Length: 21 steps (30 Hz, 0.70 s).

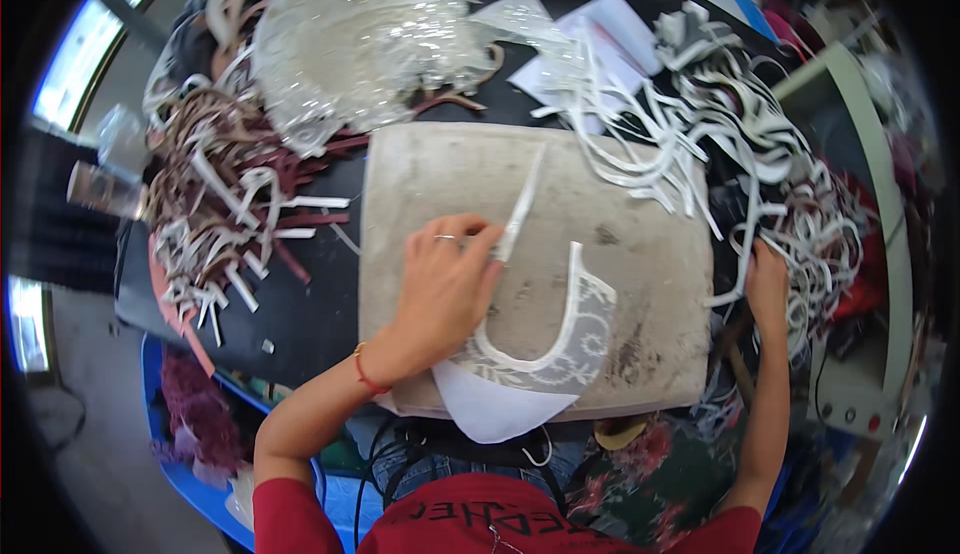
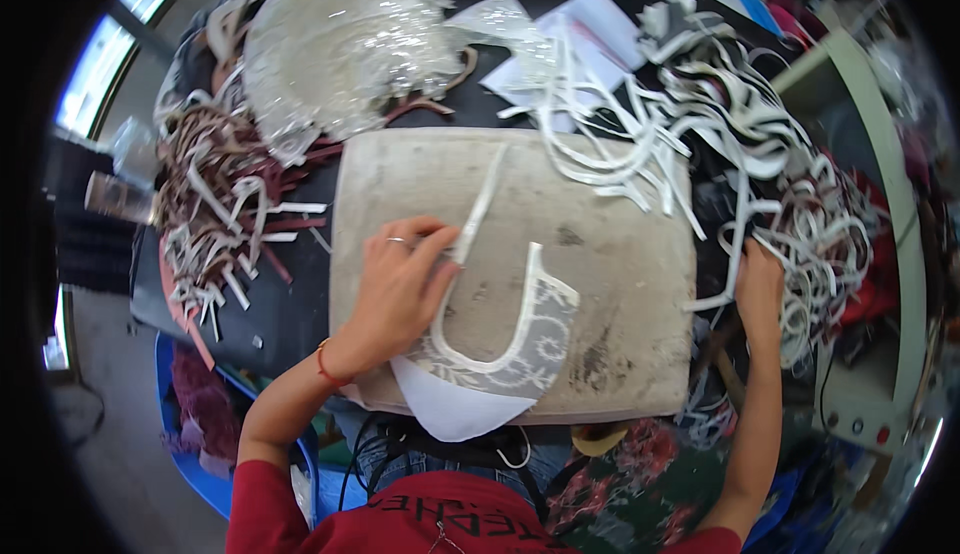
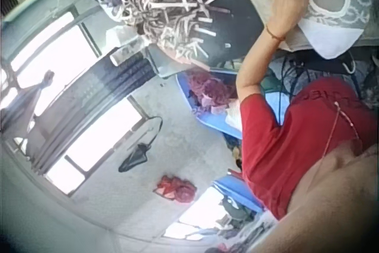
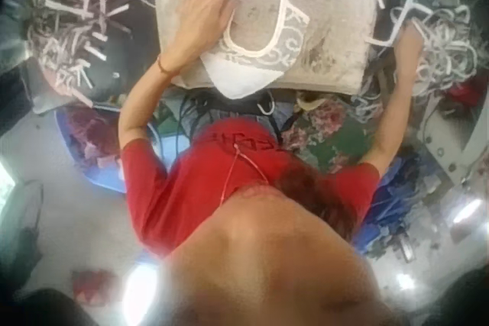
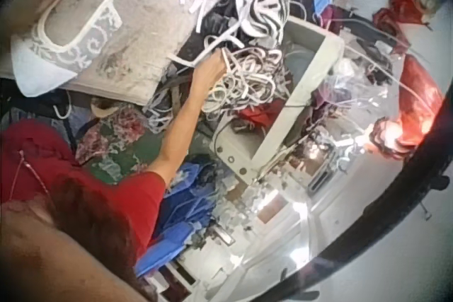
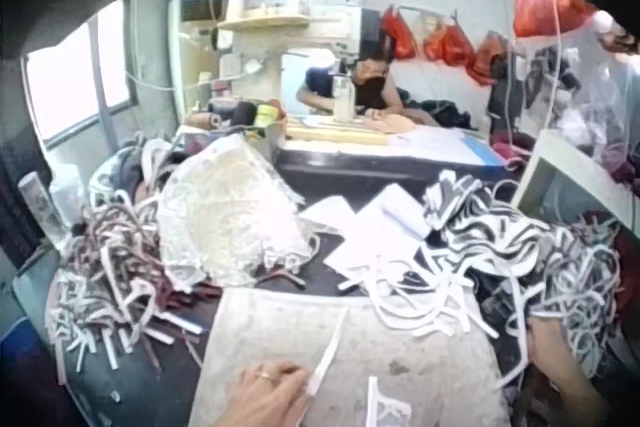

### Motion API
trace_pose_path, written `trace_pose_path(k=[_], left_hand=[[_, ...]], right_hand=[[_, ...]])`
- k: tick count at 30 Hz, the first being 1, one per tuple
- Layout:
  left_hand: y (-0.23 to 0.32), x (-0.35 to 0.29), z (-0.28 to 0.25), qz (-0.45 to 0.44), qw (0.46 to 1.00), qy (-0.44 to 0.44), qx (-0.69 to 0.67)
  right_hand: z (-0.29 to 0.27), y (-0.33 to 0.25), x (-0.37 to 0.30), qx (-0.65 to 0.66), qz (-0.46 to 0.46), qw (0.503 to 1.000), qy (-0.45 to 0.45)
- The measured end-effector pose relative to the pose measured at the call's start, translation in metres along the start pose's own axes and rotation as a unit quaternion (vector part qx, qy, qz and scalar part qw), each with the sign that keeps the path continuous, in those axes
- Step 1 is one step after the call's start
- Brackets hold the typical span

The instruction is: Manually assemble and align lace/fabric components for a shoe upper on a workspace.

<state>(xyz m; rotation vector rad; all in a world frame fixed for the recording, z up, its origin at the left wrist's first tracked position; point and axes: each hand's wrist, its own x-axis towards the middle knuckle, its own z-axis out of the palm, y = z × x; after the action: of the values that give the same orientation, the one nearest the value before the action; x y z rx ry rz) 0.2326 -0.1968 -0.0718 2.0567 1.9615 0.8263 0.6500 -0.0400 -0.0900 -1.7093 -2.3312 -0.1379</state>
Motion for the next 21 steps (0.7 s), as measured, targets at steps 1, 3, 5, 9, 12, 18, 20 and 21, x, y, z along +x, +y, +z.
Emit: trace_pose_path(k=[1, 3, 5, 9, 12, 18, 20, 21], left_hand=[[0.0, -0.002, 0.0, 0.006, 1.0, 0.01, -0.013], [-0.005, -0.007, 0.004, 0.02, 1.0, 0.018, 0.005], [-0.009, -0.007, 0.01, 0.045, 0.999, 0.022, 0.017], [-0.006, -0.007, 0.011, 0.13, 0.985, 0.048, 0.1], [-0.006, -0.006, 0.009, 0.122, 0.985, 0.014, 0.122], [-0.016, -0.012, 0.011, 0.125, 0.986, 0.01, 0.106], [-0.012, -0.009, 0.014, 0.143, 0.984, 0.032, 0.105], [-0.011, -0.009, 0.013, 0.145, 0.984, 0.028, 0.103]], right_hand=[[-0.001, 0.004, 0.001, 0.01, -0.004, 1.0, -0.009], [0.0, 0.012, 0.005, 0.026, -0.037, 0.998, -0.036], [-0.007, 0.026, 0.003, 0.004, -0.053, 0.997, -0.048], [-0.058, 0.025, -0.005, -0.128, -0.039, 0.988, -0.077], [-0.087, -0.083, -0.012, -0.015, 0.007, 0.995, -0.098], [-0.04, -0.234, 0.004, 0.235, -0.253, 0.937, -0.041], [-0.027, -0.25, 0.007, 0.234, -0.263, 0.935, -0.043], [-0.02, -0.255, 0.01, 0.218, -0.281, 0.933, -0.043]])
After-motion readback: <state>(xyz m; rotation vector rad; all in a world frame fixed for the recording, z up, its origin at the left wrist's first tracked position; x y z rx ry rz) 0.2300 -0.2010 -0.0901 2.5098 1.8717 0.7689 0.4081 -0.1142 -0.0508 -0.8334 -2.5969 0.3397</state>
